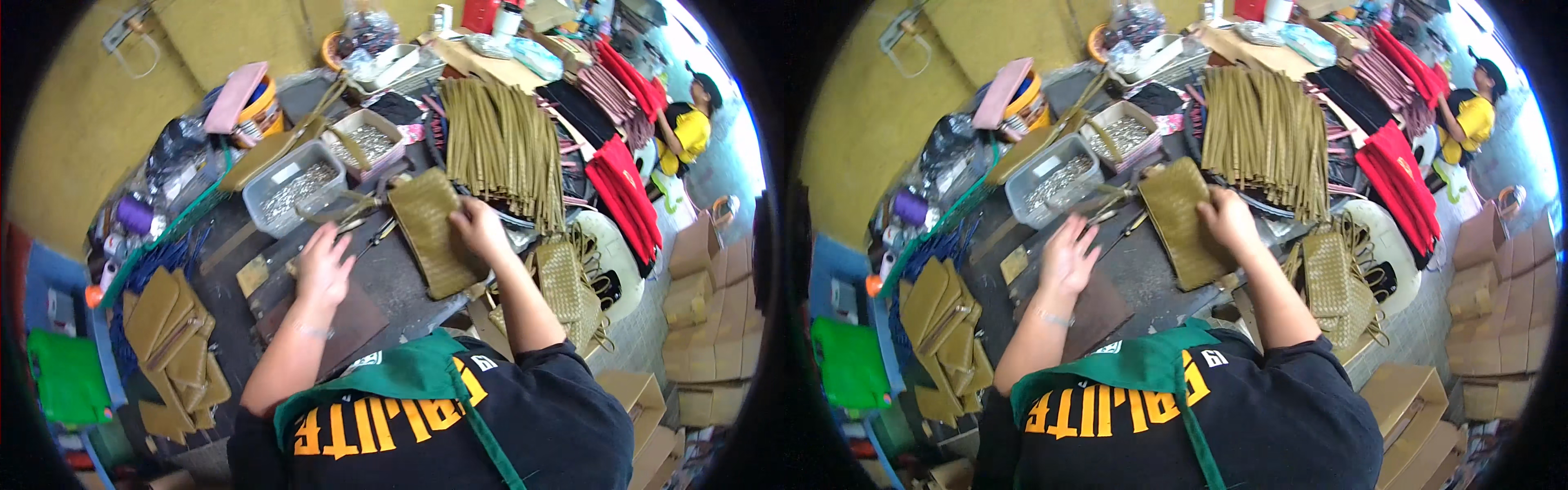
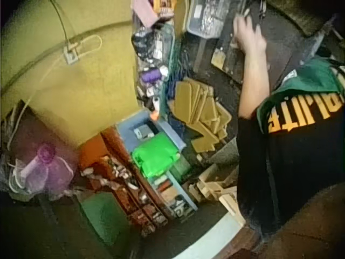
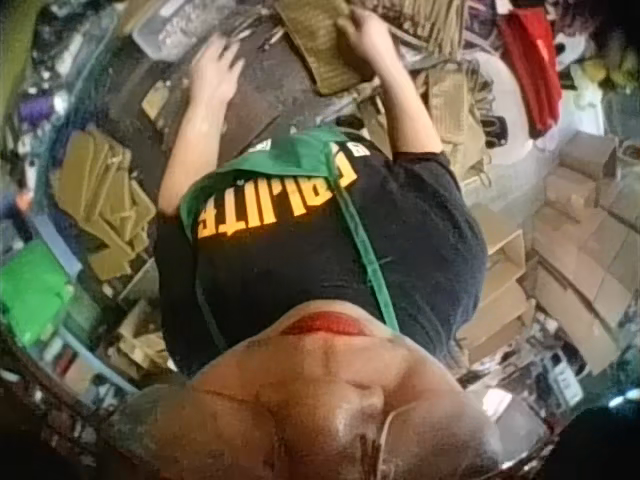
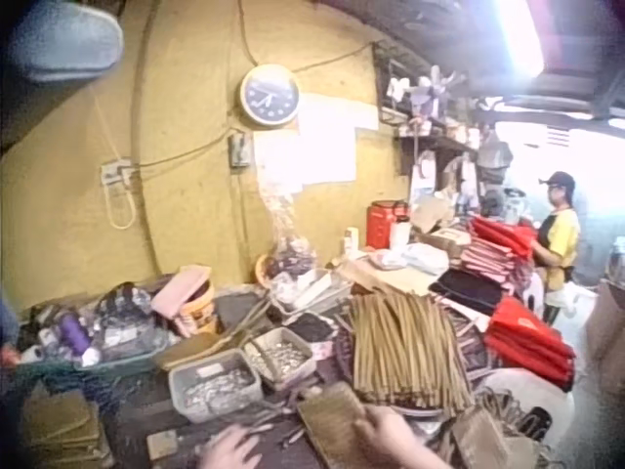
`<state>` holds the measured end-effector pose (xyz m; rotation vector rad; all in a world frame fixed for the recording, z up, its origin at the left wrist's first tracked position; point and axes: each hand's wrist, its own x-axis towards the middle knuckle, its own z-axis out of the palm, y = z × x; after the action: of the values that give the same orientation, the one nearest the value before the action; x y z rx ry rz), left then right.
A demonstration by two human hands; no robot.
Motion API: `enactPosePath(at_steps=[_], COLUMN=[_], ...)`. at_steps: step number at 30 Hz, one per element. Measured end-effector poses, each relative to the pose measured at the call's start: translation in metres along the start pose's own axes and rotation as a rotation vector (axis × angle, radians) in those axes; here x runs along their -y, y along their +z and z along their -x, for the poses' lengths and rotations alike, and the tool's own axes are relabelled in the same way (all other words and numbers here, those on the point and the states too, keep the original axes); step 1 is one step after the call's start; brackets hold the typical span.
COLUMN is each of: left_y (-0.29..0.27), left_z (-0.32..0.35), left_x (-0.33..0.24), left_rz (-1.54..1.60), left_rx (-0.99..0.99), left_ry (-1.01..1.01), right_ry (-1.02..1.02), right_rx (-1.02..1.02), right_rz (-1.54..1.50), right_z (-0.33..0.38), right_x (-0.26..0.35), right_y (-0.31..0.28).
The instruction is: The person attaches a leather strap to a pouch by threading the strap through a metal ring and weaving the end into the strap itself. They repeat the action with another strap, picking up components from a work table covered in leather pieces and hardware.
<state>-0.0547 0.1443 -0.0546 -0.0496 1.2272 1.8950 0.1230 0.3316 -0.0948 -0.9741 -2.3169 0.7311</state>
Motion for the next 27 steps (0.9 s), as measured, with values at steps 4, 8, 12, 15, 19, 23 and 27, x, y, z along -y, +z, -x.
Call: enactPosePath(at_steps=[4, 8, 12, 15, 19, 23, 27], left_y=[-0.074, -0.149, -0.232, -0.261, -0.268, -0.273, -0.286], left_z=[0.054, 0.094, 0.092, 0.104, 0.100, 0.070, 0.049], left_x=[-0.035, -0.068, -0.095, -0.106, -0.124, -0.150, -0.167], left_rz=[0.051, -0.064, -1.110, -1.348, -1.568, -1.909, -1.990], left_rx=[0.180, -0.204, -0.956, -1.190, -1.192, -1.156, -1.054], left_ry=[0.062, 0.584, 1.227, 1.106, 0.929, 0.683, 0.409], right_ry=[-0.084, -0.121, -0.186, -0.346, -0.474, -0.548, -0.546], right_rx=[-0.144, -0.161, -0.143, -0.044, -0.001, 0.020, 0.108], right_rz=[0.337, 0.280, 0.079, 0.113, 0.084, 0.087, 0.038], right_z=[0.006, -0.006, -0.005, -0.002, -0.002, 0.002, 0.018], right_x=[-0.003, 0.003, 0.007, 0.031, 0.060, 0.067, 0.072], right_y=[0.005, -0.015, -0.022, -0.008, 0.003, -0.002, -0.014])
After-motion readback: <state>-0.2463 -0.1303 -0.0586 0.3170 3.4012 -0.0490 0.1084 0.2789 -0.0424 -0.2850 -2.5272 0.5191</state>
